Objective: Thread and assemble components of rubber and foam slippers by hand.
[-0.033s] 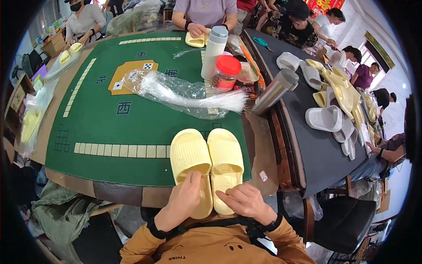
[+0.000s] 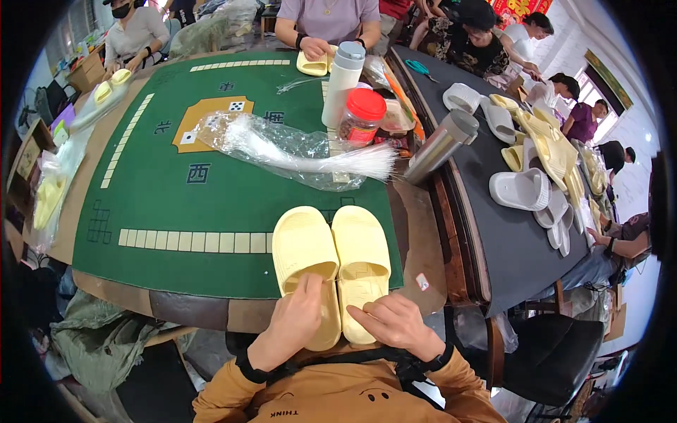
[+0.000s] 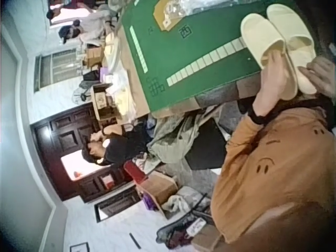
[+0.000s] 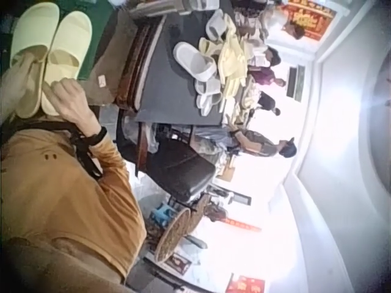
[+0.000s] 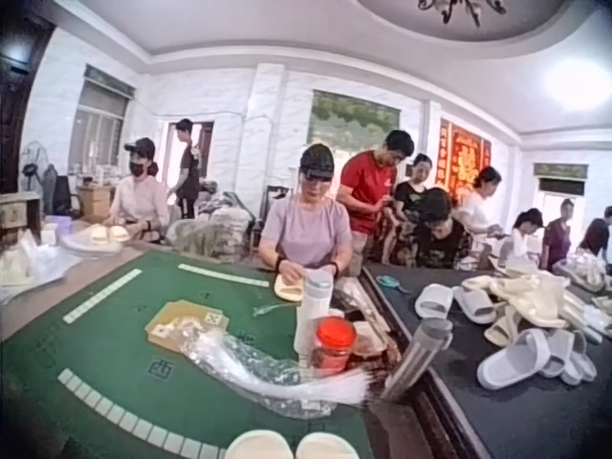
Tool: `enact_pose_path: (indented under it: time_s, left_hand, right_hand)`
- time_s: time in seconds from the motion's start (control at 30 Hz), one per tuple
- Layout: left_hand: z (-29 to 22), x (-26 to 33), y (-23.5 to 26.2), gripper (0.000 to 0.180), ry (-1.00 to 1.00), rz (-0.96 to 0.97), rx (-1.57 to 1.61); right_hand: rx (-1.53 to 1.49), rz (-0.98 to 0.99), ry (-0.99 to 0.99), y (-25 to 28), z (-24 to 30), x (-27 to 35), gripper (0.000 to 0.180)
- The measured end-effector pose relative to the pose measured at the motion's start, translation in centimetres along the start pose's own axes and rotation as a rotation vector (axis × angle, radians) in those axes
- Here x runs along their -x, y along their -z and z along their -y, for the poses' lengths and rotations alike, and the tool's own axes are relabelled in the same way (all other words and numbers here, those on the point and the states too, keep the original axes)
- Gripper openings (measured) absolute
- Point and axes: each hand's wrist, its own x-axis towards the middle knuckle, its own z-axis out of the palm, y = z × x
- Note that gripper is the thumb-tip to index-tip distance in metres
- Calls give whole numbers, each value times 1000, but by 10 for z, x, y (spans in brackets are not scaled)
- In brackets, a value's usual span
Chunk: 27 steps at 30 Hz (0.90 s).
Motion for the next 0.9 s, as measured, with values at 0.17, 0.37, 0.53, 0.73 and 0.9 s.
enact_pose_path:
  time_s: [0.17, 0.37, 0.53, 0.73, 0.9]
  left_hand:
    - [0, 2, 2, 30, -16, -74, 16]
    - [7, 2, -12, 37, -126, -166, -89]
    - [3, 3, -8, 39, -167, -175, -53]
    - [9, 2, -10, 41, -237, -224, -104]
    - [10, 2, -17, 47, -234, -258, -155]
  right_hand:
    - [7, 55, -70, -7, -5, 7, 44]
    - [-20, 60, -198, -28, -10, -1, 43]
    - [13, 64, -284, -40, -12, -6, 41]
    - [1, 144, -310, -46, -19, -15, 38]
    - [-29, 177, -311, -52, -22, -19, 33]
